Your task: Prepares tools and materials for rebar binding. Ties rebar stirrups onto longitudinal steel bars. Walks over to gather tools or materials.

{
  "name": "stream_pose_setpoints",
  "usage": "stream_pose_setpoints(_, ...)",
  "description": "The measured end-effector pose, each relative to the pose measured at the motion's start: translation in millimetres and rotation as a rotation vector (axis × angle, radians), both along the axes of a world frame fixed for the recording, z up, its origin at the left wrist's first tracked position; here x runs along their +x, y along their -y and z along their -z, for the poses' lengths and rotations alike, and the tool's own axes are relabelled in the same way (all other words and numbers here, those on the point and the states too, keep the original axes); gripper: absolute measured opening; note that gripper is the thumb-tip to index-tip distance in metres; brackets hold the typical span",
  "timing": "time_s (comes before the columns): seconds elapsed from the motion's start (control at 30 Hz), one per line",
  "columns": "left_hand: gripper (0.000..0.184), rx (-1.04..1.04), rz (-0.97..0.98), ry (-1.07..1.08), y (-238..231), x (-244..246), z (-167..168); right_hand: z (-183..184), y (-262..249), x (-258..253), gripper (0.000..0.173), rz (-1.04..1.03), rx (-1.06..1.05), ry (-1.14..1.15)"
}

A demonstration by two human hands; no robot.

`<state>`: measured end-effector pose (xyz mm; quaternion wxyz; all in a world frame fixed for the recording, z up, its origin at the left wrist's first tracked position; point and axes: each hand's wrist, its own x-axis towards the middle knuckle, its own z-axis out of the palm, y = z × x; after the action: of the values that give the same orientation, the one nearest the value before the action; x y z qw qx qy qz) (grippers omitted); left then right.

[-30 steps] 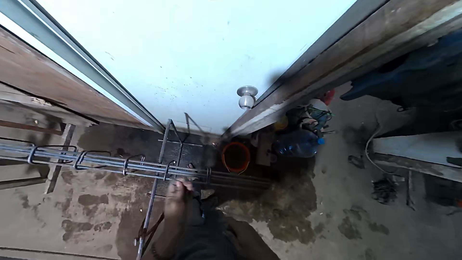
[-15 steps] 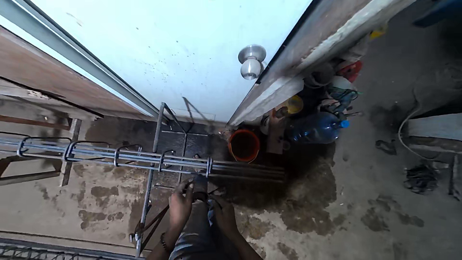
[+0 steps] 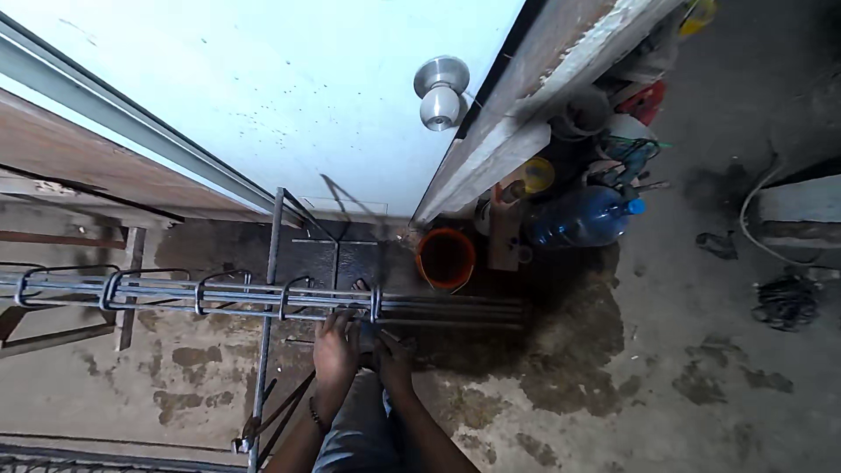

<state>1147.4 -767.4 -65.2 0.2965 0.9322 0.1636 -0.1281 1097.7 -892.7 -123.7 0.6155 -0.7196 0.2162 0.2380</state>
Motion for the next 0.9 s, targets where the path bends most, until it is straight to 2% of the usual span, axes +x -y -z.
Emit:
stream_pose_setpoints(0.1, 0.025, -0.021, -0.023, -0.057, 4.0, 2.9, -3.2, 2.3, -2.9, 3.5, 0.029, 0.012, 0.045, 0.017)
stream_pose_setpoints(0.3, 0.024, -0.194, -0.170, -0.015, 12.3, 8.0, 5.8, 0.9, -7.5, 11.6, 0.029, 0.039, 0.050, -0.039)
stream_pose_setpoints(0.57, 0.009, -0.278, -0.269, 0.072, 16.8, 9.6, 18.3, -2.2, -7.6, 9.7, 0.028, 0.031, 0.037, -0.050)
stream_pose_setpoints(0.73, 0.009, -0.271, -0.228, 0.155, 17.3, 1.3, 23.5, -30.8, -3.4, 18.3, 0.030, -0.161, -0.149, -0.108)
stream_pose_setpoints(0.9, 0.023, -0.365, -0.165, 0.234, 14.9, -11.0, 34.2, -62.1, 1.4, 33.6, 0.033, -0.390, -0.298, -0.157)
